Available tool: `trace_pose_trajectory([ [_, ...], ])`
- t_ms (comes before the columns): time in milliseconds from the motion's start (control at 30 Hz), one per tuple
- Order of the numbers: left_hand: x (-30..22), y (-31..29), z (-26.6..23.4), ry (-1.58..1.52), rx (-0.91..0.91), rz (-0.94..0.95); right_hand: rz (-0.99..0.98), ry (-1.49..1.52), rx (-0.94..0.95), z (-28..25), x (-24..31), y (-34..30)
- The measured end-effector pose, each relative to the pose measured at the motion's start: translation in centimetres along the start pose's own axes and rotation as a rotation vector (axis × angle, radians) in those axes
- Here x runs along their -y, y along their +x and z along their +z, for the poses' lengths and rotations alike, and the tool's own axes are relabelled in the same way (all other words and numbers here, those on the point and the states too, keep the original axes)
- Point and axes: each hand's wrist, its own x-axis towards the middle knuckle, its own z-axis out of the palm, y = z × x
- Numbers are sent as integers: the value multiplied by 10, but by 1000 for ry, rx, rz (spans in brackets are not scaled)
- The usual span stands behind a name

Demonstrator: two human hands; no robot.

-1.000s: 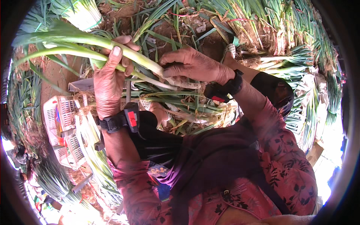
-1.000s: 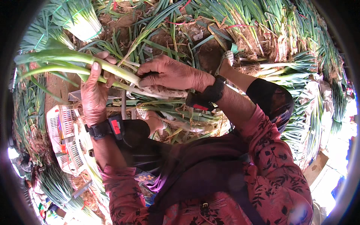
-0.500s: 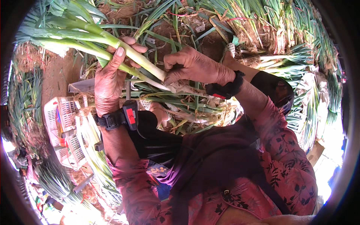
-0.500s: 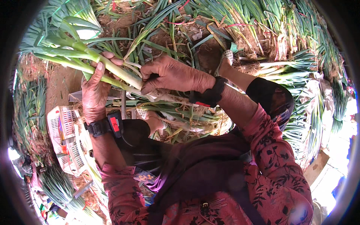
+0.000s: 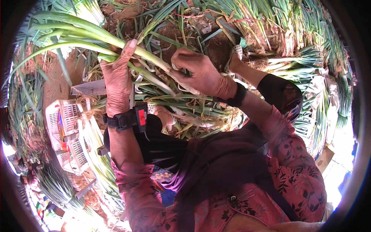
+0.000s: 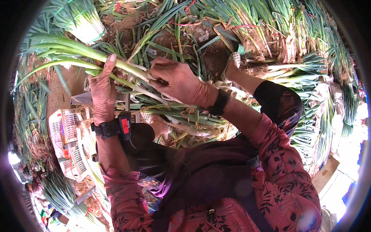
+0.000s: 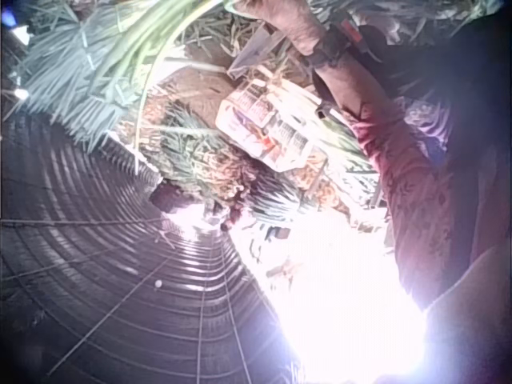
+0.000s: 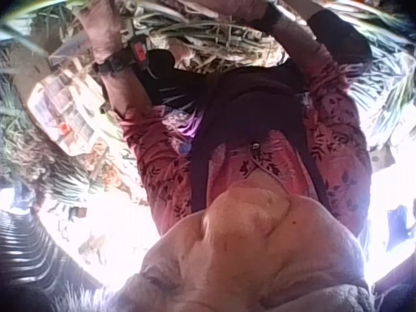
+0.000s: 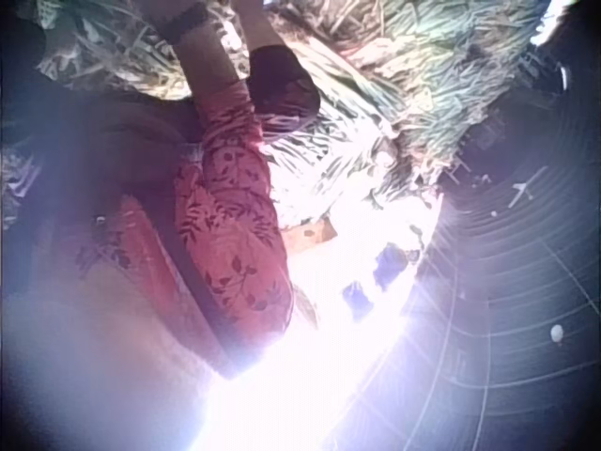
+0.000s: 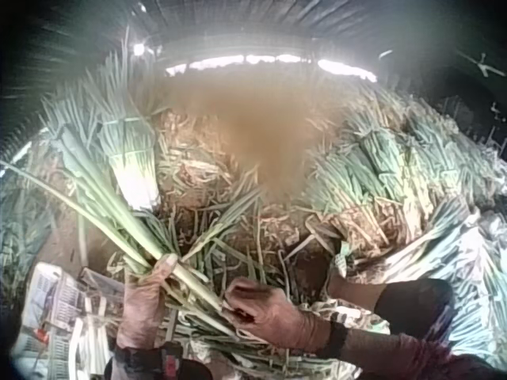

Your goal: The person cleans green onions by hand, pulling off the outer layers and roots from the stalks one at a time. The cleaned onions are then gathered into a bundle held in the other hand.

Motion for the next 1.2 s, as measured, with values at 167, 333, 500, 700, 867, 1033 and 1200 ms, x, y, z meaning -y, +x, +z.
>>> trace_pose_trajectory([
  [167, -1, 2, -2, 30, -119, 8, 515, 950, -323, 11, 7, -10],
  [333, -3, 1, 2, 58, -171, 75, 544, 1328, -376, 16, -18, -10],
  [500, 1, -6, 10, 155, -103, 74, 220, 365, -249, 11, -7, 10],
  [700, 3, -5, 12, 143, -74, 70, 257, 386, -230, 20, -7, 4],
  [867, 8, -4, 10, 164, -87, 111, 118, 175, -251, 22, -5, 3],
  [1033, 10, -3, 10, 178, -131, 101, 43, 138, -222, 18, -1, 1],
  [1200, 12, -3, 12, 191, -124, 75, -52, -26, -184, 25, -9, -9],
])
